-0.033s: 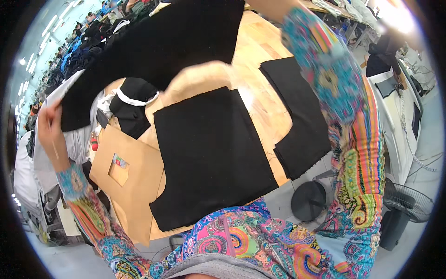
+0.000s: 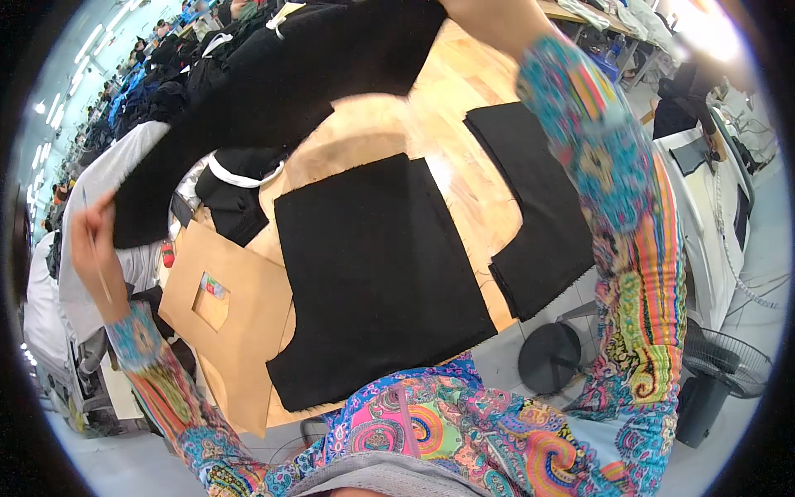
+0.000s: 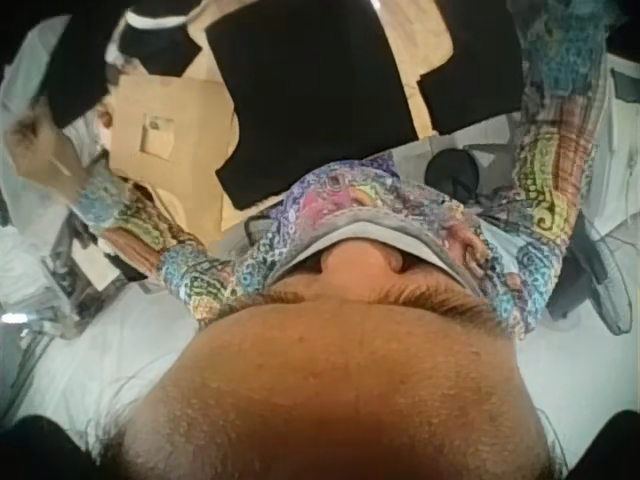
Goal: The person uses a cardboard template and a white marking tool to trace shapes onto a stack of black fabric. They repeatedly place the template, trace the outline, remove the template, and separate the marked fabric piece from the stack.
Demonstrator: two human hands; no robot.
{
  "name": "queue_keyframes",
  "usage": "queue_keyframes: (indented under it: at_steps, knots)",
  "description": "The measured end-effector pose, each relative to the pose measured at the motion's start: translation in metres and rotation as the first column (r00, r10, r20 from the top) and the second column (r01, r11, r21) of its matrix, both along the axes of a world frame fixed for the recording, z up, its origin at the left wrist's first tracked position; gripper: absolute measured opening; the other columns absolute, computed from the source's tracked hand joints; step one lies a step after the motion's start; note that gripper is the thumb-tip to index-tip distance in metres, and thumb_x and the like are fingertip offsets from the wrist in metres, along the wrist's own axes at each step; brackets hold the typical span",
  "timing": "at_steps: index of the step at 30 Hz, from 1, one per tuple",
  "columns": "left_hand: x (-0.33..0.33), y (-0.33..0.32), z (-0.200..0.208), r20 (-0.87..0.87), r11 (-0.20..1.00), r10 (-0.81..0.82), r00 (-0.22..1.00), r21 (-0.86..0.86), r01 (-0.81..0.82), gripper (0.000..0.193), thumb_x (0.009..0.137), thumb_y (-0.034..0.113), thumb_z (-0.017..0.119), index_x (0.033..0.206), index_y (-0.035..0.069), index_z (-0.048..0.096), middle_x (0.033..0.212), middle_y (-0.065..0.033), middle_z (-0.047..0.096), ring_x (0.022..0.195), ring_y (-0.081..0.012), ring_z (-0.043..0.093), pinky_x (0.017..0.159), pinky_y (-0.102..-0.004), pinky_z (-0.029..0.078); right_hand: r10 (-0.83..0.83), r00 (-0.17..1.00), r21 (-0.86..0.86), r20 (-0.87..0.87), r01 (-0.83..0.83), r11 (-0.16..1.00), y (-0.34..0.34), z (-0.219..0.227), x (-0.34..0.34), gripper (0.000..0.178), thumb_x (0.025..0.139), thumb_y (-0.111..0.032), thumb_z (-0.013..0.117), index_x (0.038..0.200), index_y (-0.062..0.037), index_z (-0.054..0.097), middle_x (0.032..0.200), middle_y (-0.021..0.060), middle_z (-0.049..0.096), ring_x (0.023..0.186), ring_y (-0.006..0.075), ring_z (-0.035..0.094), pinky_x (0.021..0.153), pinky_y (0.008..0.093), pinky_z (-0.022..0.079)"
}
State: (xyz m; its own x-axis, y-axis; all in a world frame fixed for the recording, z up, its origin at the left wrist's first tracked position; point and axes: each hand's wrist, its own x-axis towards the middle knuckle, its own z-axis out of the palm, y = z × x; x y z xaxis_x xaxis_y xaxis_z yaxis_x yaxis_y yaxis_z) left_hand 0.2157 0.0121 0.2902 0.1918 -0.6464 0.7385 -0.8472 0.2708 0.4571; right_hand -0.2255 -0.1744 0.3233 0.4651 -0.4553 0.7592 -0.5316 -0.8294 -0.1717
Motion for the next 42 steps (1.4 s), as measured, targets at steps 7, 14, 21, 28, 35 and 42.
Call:
queue_keyframes:
  at_steps: [7, 14, 21, 28, 35, 42]
  knots:
    - [-0.023, 0.118, -0.126, -0.037, 0.943, -0.160, 0.986, 0.290, 0.164, 0.020, 0.073, -0.016, 0.062, 0.074, 0.001, 0.052, 0.085, -0.0138, 0.067, 0.080, -0.0230, 0.066, 0.069, -0.0320, 0.054, 0.144, 0.975, 0.264, -0.170, -0.095, 0.960, 0.106, -0.144, -0.015, 0.017, 0.075, 0.003, 0.062, 0.089, -0.0062, 0.067, 0.087, 0.0081, 0.067, 0.084, 0.0247, 0.065, 0.076, 0.0323, 0.053]
    - [-0.053, 0.203, -0.226, -0.182, 0.727, -0.134, 0.974, 0.650, 0.221, 0.017, 0.068, -0.011, 0.064, 0.073, 0.002, 0.054, 0.080, -0.0094, 0.064, 0.072, -0.0233, 0.062, 0.062, -0.0299, 0.050, 0.281, 0.944, 0.534, -0.171, -0.151, 0.832, 0.215, -0.301, -0.029, 0.020, 0.069, 0.004, 0.062, 0.085, -0.0075, 0.066, 0.083, 0.0066, 0.063, 0.087, 0.0251, 0.060, 0.086, 0.0360, 0.049]
    - [-0.045, 0.216, -0.248, -0.406, 0.252, -0.025, 0.914, 0.882, 0.398, 0.013, 0.073, -0.007, 0.066, 0.077, 0.003, 0.058, 0.079, -0.0075, 0.063, 0.071, -0.0146, 0.062, 0.063, -0.0264, 0.048, 0.386, 0.886, 0.723, -0.257, -0.089, 0.685, 0.227, -0.307, -0.038, 0.019, 0.071, -0.009, 0.071, 0.089, -0.0069, 0.067, 0.081, 0.0064, 0.059, 0.088, 0.0241, 0.057, 0.087, 0.0361, 0.043]
    - [-0.034, 0.181, -0.216, -0.594, 0.782, 0.021, 0.805, 0.511, 0.357, 0.017, 0.078, -0.007, 0.067, 0.081, 0.003, 0.053, 0.086, -0.0076, 0.063, 0.077, -0.0129, 0.058, 0.070, -0.0260, 0.049, 0.331, 0.912, 0.663, -0.244, -0.092, 0.743, 0.236, -0.284, 0.006, 0.060, 0.066, -0.036, 0.079, 0.113, -0.0051, 0.058, 0.107, 0.0088, 0.058, 0.105, 0.0270, 0.053, 0.093, 0.0390, 0.039]
    - [-0.050, 0.137, -0.136, -0.588, 0.738, -0.098, 0.803, 0.498, 0.455, 0.026, 0.074, -0.009, 0.068, 0.084, 0.003, 0.047, 0.088, -0.0101, 0.063, 0.080, -0.0135, 0.058, 0.073, -0.0263, 0.049, 0.122, 0.991, 0.507, -0.064, -0.073, 0.859, 0.220, -0.298, 0.035, 0.035, 0.060, 0.003, 0.063, 0.095, -0.0043, 0.063, 0.093, 0.0080, 0.063, 0.092, 0.0269, 0.059, 0.088, 0.0385, 0.044]
    - [-0.029, 0.123, -0.088, -0.169, 0.759, -0.180, 0.969, 0.603, 0.246, 0.019, 0.073, -0.011, 0.062, 0.080, 0.001, 0.049, 0.085, -0.0124, 0.067, 0.076, -0.0145, 0.057, 0.066, -0.0254, 0.047, -0.014, 0.999, 0.350, 0.035, 0.001, 0.937, 0.171, -0.223, 0.005, 0.039, 0.056, 0.012, 0.059, 0.090, -0.0040, 0.065, 0.080, 0.0099, 0.061, 0.082, 0.0296, 0.060, 0.079, 0.0379, 0.049]
